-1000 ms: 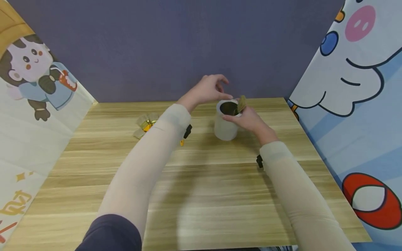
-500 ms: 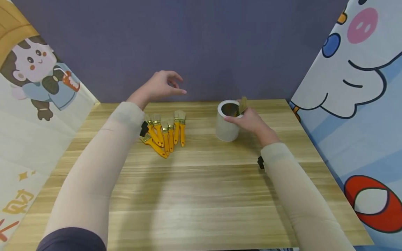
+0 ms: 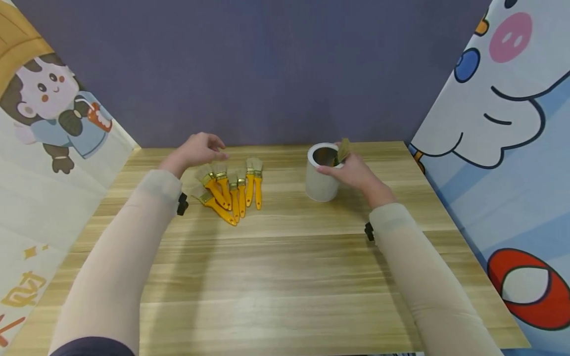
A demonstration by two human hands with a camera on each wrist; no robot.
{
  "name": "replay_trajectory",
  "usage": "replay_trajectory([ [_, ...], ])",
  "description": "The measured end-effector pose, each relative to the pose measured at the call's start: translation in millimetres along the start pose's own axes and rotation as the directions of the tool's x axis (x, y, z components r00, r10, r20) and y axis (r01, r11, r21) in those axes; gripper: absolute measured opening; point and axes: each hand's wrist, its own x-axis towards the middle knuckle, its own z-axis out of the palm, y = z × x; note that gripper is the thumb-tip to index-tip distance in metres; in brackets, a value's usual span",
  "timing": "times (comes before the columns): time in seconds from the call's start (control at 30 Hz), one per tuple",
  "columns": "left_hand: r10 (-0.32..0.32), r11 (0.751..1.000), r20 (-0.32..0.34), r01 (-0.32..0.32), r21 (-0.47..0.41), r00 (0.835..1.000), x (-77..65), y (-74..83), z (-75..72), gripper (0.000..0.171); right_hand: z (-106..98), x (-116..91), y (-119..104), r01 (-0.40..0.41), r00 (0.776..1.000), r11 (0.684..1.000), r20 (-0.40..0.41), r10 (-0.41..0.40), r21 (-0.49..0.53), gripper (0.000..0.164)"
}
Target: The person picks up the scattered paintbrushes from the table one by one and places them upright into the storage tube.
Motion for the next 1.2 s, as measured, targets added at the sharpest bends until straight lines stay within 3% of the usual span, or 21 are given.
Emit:
replay_trajectory([
  [0.27, -0.162, 0.987, -0.025, 0.162, 0.004, 0.987, -0.9, -46.0, 21.3, 0.061, 2.0, 1.1, -0.2, -0.028, 1.000, 0.999, 0.000, 0.028, 0.017, 0.117],
  [0.53, -0.207, 0.978, -0.100, 0.208, 0.004, 0.973, -5.9, -72.7, 35.9, 0.063, 2.0, 0.3, -2.1, -0.038, 0.999, 0.999, 0.014, 0.038, 0.004, 0.118],
  [0.93, -0.251, 0.966, -0.103, 0.256, 0.031, 0.962, -0.1, -80.9, 59.4, 0.044, 2.3, -1.8, -3.3, -0.033, 0.999, 0.999, 0.008, 0.033, 0.017, 0.118],
  [1.2, -0.213, 0.977, -0.082, 0.213, -0.004, 0.974, 5.8, -62.9, 68.2, 0.047, 2.3, -0.1, -1.5, -0.030, 1.000, 1.000, -0.001, 0.030, 0.009, 0.117],
])
